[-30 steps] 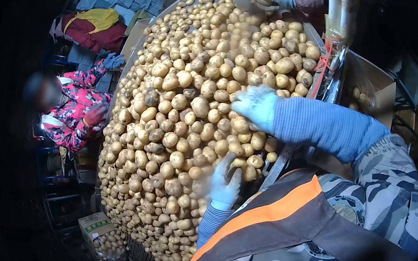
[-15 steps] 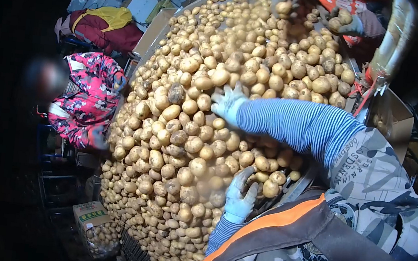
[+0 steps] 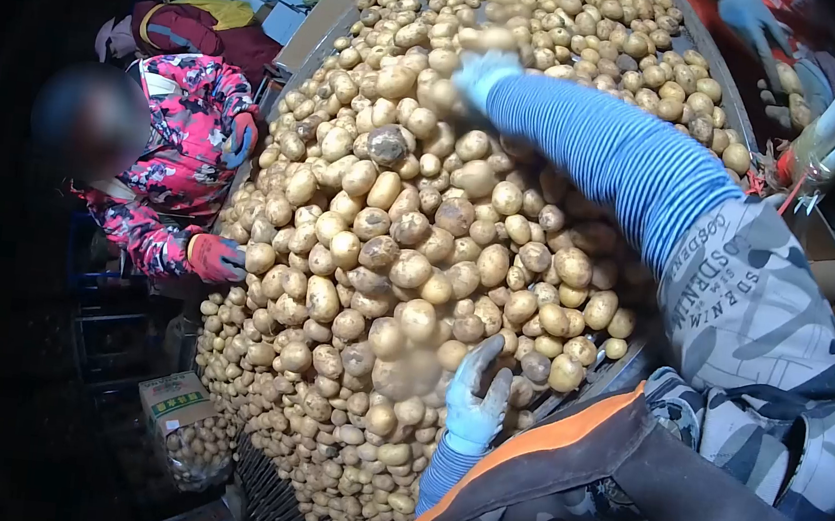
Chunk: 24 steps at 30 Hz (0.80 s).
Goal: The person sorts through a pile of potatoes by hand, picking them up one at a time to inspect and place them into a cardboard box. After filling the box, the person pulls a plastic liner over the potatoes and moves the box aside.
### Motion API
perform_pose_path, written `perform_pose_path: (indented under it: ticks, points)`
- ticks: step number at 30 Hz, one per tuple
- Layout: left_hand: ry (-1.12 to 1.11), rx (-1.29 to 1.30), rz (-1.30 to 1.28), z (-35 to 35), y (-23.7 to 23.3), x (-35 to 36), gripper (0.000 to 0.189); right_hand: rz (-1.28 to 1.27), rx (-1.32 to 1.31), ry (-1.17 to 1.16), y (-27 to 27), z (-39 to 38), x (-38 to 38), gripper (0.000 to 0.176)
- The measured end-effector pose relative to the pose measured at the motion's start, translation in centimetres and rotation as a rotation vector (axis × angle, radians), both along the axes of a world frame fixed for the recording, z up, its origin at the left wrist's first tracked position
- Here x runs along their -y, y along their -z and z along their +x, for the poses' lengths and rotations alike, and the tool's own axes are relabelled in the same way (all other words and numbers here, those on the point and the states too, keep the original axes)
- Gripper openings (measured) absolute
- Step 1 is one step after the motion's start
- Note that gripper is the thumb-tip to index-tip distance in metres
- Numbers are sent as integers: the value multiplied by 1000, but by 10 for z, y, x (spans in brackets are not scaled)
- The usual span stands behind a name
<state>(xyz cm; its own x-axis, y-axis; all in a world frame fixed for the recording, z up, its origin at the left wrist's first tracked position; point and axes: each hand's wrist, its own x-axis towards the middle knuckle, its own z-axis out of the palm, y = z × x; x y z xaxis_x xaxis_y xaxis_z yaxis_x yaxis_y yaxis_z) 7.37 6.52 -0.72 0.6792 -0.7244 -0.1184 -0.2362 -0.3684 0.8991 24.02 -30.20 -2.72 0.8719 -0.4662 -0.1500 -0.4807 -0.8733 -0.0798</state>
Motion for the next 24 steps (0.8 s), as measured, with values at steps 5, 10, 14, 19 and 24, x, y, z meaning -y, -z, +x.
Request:
perform_pose_path:
  ticks: [5, 10, 14, 19, 24]
  points:
    - [-164, -431, -140, -4, 9, 2, 41, -53, 221, 25, -4, -23, 47, 34]
    - [-209, -1366, -854, 2, 25, 19, 57, 514, 282, -512, -30, -100, -41, 65]
    - [-251, -1519, -892, 2, 3, 33, 59, 528, 405, -690, -36, -120, -87, 72]
    - [-249, -1616, -778, -1, 42, 6, 57, -183, 398, -555, 20, -74, -123, 60]
    - [-267, -1624, -715, -3, 52, -3, 56, 103, -135, -527, -21, -58, -124, 37]
